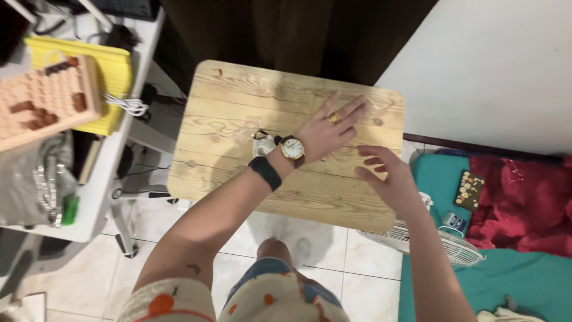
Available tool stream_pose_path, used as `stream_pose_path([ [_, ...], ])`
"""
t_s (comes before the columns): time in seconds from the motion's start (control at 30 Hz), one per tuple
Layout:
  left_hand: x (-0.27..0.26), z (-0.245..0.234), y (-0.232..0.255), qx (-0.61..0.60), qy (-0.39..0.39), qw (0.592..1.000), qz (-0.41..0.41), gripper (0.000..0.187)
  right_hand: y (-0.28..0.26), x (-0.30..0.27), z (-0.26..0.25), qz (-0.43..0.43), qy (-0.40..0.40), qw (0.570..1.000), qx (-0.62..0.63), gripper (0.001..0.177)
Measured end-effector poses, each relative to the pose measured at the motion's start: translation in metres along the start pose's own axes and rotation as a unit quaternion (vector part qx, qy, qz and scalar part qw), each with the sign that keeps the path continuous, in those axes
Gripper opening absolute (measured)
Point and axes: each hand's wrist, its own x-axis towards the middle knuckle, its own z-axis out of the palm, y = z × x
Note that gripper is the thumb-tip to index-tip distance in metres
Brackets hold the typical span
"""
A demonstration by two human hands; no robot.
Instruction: The person puts on a wristwatch and a smartwatch on their left wrist, then removes them and places them on the table. They then pick up a small white pouch and a ring, handling them briefly.
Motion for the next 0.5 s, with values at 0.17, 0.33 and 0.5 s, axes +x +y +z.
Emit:
stream_pose_path([
  [0.17,-0.012,-0.026,-0.017,0.037,-0.076,0.996,0.021,0.008,-0.002,0.015,0.003,-0.033,0.05,0.998,-0.004,0.032],
  [0.33,-0.029,-0.034,-0.029,0.004,-0.067,0.998,0.017,0.014,-0.007,0.03,0.024,-0.056,0.075,0.996,0.005,0.03],
  [0.5,-0.045,-0.024,-0.036,-0.005,-0.112,0.994,-0.013,0.024,-0.018,0.04,0.056,-0.022,0.075,0.995,0.062,0.026],
])
